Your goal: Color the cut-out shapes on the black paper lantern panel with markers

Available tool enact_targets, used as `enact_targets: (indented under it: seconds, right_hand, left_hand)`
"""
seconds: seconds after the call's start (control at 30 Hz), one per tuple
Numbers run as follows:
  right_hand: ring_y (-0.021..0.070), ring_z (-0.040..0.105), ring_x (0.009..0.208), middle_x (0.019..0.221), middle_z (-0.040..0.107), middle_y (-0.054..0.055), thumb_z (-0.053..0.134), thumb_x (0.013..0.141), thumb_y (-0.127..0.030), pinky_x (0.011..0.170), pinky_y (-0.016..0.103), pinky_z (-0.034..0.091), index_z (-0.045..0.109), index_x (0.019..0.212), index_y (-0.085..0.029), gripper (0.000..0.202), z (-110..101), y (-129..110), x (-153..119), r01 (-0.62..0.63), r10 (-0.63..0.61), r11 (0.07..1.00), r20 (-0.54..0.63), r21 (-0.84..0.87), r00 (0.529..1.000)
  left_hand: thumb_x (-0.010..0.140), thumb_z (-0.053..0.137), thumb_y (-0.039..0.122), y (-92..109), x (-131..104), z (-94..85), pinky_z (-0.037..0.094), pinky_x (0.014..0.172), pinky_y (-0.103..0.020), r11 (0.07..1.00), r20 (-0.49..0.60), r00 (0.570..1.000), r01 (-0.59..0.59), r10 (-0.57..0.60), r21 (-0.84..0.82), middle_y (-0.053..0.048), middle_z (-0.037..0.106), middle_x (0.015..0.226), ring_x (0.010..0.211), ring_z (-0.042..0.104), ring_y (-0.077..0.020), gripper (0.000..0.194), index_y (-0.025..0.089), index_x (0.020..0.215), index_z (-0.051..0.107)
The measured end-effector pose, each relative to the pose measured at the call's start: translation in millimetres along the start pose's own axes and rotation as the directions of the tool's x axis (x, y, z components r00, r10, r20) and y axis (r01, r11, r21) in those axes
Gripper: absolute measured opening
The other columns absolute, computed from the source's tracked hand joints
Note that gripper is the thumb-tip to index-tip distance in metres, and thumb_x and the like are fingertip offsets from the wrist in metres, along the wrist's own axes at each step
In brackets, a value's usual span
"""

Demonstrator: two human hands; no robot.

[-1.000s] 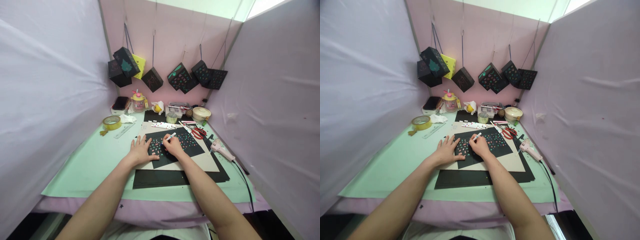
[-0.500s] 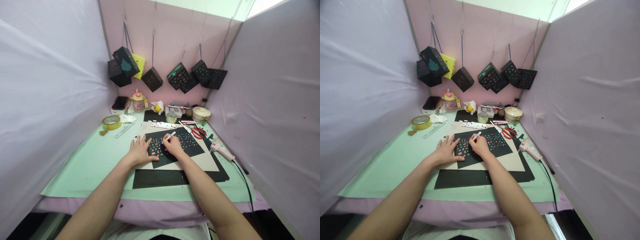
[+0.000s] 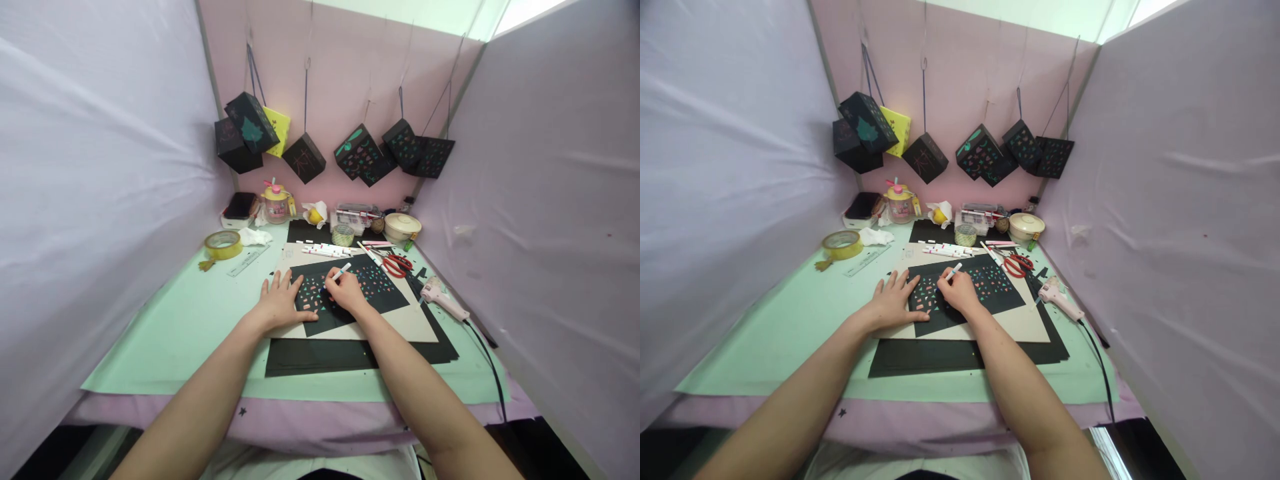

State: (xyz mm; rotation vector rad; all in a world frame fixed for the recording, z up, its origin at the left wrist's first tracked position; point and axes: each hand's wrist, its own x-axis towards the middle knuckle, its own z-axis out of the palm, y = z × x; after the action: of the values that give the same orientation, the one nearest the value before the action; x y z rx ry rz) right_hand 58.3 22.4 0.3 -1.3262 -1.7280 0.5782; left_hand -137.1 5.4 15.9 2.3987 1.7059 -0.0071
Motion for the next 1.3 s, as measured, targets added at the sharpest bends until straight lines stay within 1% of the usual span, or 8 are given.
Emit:
enact_targets:
  seconds: [0.23, 0.47, 0.63, 0.8, 1.0, 1.2, 1.3]
  right_hand:
    - [0.0106, 0.050, 0.043, 0.043, 0.047, -0.007, 0.046, 0.075, -0.026, 0.049, 0.019, 0.036, 0.050, 0.062, -0.021, 0.014, -0.4, -0.3, -0.2, 0.009, -0.009, 1.000, -0.001, -0.018, 1.000]
    - [0.0108, 0.055, 0.040, 0.045, 0.050, -0.007, 0.045, 0.076, -0.027, 0.048, 0.019, 0.038, 0.050, 0.064, -0.021, 0.014, 0.0, -1.9, -1.2, -0.041, 0.041, 0.999, -0.001, 0.025, 0.999]
    - [0.0117, 0.056, 0.040, 0.046, 0.051, -0.007, 0.045, 0.077, -0.029, 0.046, 0.019, 0.038, 0.050, 0.065, -0.021, 0.015, -0.4, -2.8, -1.5, -0.062, 0.062, 0.997, 0.003, 0.042, 0.998]
    - [0.0111, 0.054, 0.041, 0.044, 0.048, -0.007, 0.045, 0.076, -0.027, 0.049, 0.020, 0.039, 0.049, 0.063, -0.021, 0.015, -1.5, -4.1, -1.6, -0.039, 0.039, 0.999, 0.003, 0.027, 0.999]
    - [0.0109, 0.050, 0.045, 0.045, 0.048, -0.006, 0.047, 0.076, -0.028, 0.048, 0.019, 0.036, 0.051, 0.062, -0.021, 0.016, -1.3, -2.2, -0.3, -0.006, 0.007, 1.000, 0.014, -0.019, 1.000]
    - [0.0099, 0.050, 0.040, 0.044, 0.047, -0.007, 0.046, 0.077, -0.028, 0.048, 0.019, 0.037, 0.050, 0.064, -0.021, 0.015, 0.6, -1.4, -1.0, -0.033, 0.033, 0.999, 0.001, 0.029, 0.999]
    - [0.0101, 0.052, 0.040, 0.046, 0.049, -0.007, 0.045, 0.077, -0.028, 0.046, 0.019, 0.037, 0.050, 0.065, -0.021, 0.015, 0.9, -2.0, -1.3, -0.055, 0.055, 0.997, -0.002, 0.046, 0.998]
  left_hand:
    - [0.058, 0.043, 0.089, -0.3, 0.3, 0.0, 0.005, 0.108, -0.057, 1.000, -0.001, 1.000, -0.005, 0.005, -0.005, -0.012, 0.005, 0.155, 0.141, -0.003, -0.0383, 0.115, 0.024, 0.148, 0.018]
    - [0.058, 0.043, 0.089, 0.4, -0.2, -0.7, 0.005, 0.109, -0.057, 1.000, 0.004, 1.000, -0.001, 0.001, 0.001, -0.012, 0.005, 0.155, 0.141, -0.002, -0.0383, 0.114, 0.024, 0.148, 0.018]
    - [0.057, 0.042, 0.090, 0.6, -0.3, -0.7, 0.005, 0.108, -0.058, 1.000, 0.004, 1.000, -0.004, 0.004, -0.003, -0.013, 0.005, 0.155, 0.140, -0.002, -0.0388, 0.116, 0.024, 0.148, 0.018]
    - [0.056, 0.042, 0.091, 1.3, -1.3, -2.6, 0.005, 0.109, -0.057, 1.000, 0.010, 1.000, -0.001, 0.001, -0.011, -0.012, 0.005, 0.155, 0.140, -0.003, -0.0386, 0.117, 0.024, 0.148, 0.019]
    - [0.057, 0.043, 0.090, 1.0, -0.7, -1.8, 0.005, 0.109, -0.056, 1.000, 0.005, 1.000, -0.001, 0.001, -0.007, -0.011, 0.006, 0.155, 0.140, -0.003, -0.0389, 0.115, 0.025, 0.148, 0.019]
    - [0.056, 0.042, 0.091, 0.8, 0.2, -0.3, 0.004, 0.109, -0.057, 1.000, 0.001, 1.000, -0.003, 0.003, -0.006, -0.011, 0.006, 0.155, 0.140, -0.002, -0.0393, 0.116, 0.024, 0.148, 0.019]
    - [0.056, 0.042, 0.090, 1.1, -0.1, -0.7, 0.005, 0.108, -0.057, 1.000, 0.001, 1.000, -0.004, 0.004, -0.005, -0.012, 0.006, 0.155, 0.140, -0.002, -0.0395, 0.116, 0.024, 0.148, 0.019]
